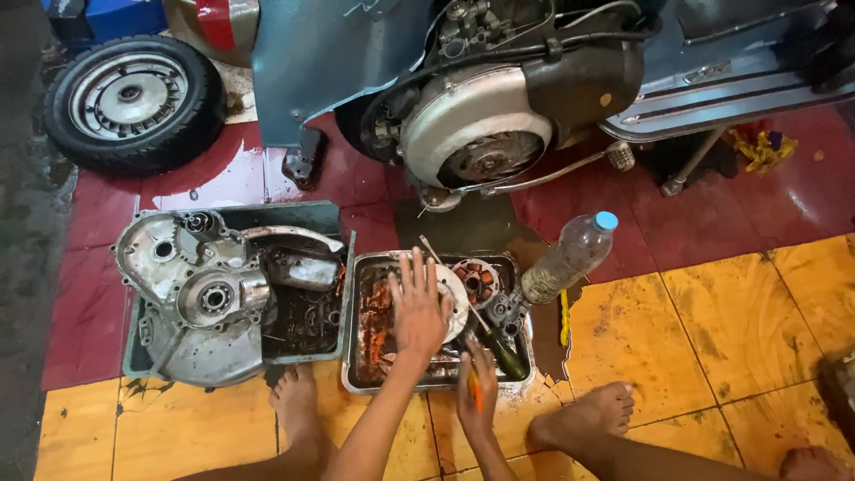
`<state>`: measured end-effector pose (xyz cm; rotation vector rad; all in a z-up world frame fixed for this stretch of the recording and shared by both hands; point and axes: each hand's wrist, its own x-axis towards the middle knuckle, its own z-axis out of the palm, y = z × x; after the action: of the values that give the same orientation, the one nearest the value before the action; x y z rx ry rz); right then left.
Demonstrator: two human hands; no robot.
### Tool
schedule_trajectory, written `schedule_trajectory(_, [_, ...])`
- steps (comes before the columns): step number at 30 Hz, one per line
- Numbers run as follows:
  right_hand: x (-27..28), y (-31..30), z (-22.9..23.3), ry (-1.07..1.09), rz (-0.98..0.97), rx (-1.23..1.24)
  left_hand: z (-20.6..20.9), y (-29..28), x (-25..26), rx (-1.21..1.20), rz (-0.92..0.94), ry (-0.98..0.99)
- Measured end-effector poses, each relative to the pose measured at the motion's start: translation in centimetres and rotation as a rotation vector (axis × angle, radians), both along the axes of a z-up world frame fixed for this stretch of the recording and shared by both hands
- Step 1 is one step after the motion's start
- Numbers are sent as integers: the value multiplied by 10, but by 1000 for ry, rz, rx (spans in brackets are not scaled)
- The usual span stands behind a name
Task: The person scrubs a circular metal engine part with a toothbrush and water, then rinses it. They then pick up a larger engine casing, rinse it with water from a bottle, and scrub it with the toothbrush.
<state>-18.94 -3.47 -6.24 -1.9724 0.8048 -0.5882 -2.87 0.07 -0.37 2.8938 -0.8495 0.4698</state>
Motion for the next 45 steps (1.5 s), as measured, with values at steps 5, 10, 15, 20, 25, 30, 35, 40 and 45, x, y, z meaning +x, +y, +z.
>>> schedule_trajectory(5, [9, 2, 2, 323, 118, 158, 10, -4, -9, 280, -119, 129])
schedule_trajectory(10, [47, 5, 102, 606, -113, 785, 32, -7, -25, 369, -225, 161])
schedule_trajectory(15, [18, -23, -40, 103, 258, -118, 37, -4, -36, 215, -488, 529])
schedule_trajectory(20, [59, -29, 21, -191, 84, 56, 16, -6, -12, -24, -141, 690])
schedule_trajectory(25, [85, -32, 52, -82, 198, 116, 46, 10, 5, 7, 91, 512])
schedule_trajectory(30, [83, -59, 29, -193, 44, 91, -15, 22, 24, -437, 105, 420])
schedule_trajectory(35, [71, -141, -23, -362, -713, 605, -14, 11, 23, -450, 161, 220])
schedule_trajectory(40, [71, -208, 14, -381, -811, 1441, 39, -62, 7, -638, -74, 311])
schedule_trajectory(45, [95, -237, 3, -546, -727, 1554, 103, -152, -7, -559, -402, 1051])
